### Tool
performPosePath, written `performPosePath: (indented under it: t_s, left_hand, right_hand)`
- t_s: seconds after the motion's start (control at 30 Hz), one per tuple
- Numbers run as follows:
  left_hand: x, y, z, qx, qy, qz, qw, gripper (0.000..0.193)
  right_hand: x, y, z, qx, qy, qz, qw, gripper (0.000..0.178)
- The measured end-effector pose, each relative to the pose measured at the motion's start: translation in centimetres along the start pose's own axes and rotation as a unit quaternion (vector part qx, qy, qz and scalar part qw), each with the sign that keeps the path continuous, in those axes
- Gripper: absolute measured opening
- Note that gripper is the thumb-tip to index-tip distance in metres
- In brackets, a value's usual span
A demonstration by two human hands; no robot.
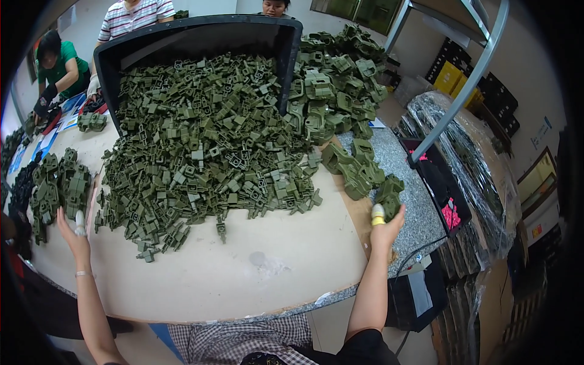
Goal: The person assembles plastic toy vehicle parts by picking up individual components from the workbench and fitting them together by hand.
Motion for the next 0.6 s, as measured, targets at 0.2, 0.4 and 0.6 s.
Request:
performPosePath:
  t_s: [0.2, 0.4, 0.6]
  left_hand:
    - [-7.9, 7.4, -5.2, 0.068, 0.07, -0.25, 0.963, 0.05]
    - [-23.1, 8.3, -14.2, 0.351, 0.268, -0.622, 0.647, 0.073]
    - [-26.6, 4.5, -17.5, 0.294, 0.42, -0.679, 0.525, 0.066]
  right_hand:
    - [2.1, 1.8, -4.5, -0.018, -0.043, 0.392, 0.919, 0.062]
    - [16.3, 1.1, -15.6, 0.252, 0.238, 0.332, 0.877, 0.084]
    - [23.1, 1.2, -26.0, 0.414, 0.633, 0.22, 0.616, 0.07]
Point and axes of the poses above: each hand's wrist, its own z-axis towards the middle knuckle, its own y-axis out of the back of the hand, x = y × z, the point moved 4 cm from there along z, towards the middle knuckle, and after that the axes turned 7 degrees about z, right-handed, at the moved point
